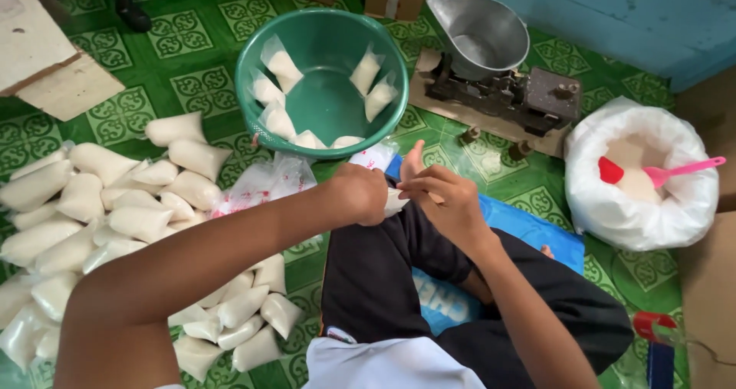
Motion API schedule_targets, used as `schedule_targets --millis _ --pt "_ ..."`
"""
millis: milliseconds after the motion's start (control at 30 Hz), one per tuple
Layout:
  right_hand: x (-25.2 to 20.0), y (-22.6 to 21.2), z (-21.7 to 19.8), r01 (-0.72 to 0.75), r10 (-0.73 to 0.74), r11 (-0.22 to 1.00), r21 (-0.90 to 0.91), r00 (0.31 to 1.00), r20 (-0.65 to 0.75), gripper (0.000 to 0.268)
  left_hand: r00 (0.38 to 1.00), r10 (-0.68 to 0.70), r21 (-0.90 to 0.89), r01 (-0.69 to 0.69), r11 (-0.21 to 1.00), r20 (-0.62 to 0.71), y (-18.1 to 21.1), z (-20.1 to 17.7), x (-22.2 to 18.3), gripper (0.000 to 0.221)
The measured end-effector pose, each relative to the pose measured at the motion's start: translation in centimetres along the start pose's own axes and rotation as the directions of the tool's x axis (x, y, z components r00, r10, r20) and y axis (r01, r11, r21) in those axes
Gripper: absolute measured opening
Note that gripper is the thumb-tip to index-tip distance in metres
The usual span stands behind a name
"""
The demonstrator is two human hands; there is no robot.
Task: A person sitting on the floor ties knots in small plastic bags filled with white powder and places them into a green basin.
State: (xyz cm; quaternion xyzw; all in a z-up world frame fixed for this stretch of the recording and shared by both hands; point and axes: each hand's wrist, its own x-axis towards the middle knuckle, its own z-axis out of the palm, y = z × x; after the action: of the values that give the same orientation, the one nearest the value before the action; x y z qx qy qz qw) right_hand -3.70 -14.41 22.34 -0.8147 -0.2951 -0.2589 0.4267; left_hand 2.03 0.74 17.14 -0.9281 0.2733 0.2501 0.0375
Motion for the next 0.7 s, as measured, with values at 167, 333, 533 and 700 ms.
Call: schedule_targets --millis 167,333,533,700 --pt "1.1 1.0 0.3 -0.015 0.013 1.000 0.017 0.995 0.100 0.013 0.996 0.022 -0.035 -0.019 0.999 0.087 -1.5 -0.4 0.3 0.071" --pt "4.0 1.4 -1.8 -0.260 0.084 0.934 0.246 0.827 0.557 0.011 0.996 -0.072 -0.067 0.075 0.995 0.047 -1.1 -1.3 0.3 0.057" --pt "4.0 2.6 0.1 0.074 0.013 0.988 -0.133 0.830 0.558 0.011 0.979 -0.153 0.099 0.141 0.985 0.133 -0.3 2.5 3.5 0.044" --pt "5.1 4.1 0.3 -0.037 0.190 0.974 -0.225 0.676 0.712 0.016 0.993 -0.059 0.117 0.047 0.992 0.104 -0.8 4.9 5.2 0.039"
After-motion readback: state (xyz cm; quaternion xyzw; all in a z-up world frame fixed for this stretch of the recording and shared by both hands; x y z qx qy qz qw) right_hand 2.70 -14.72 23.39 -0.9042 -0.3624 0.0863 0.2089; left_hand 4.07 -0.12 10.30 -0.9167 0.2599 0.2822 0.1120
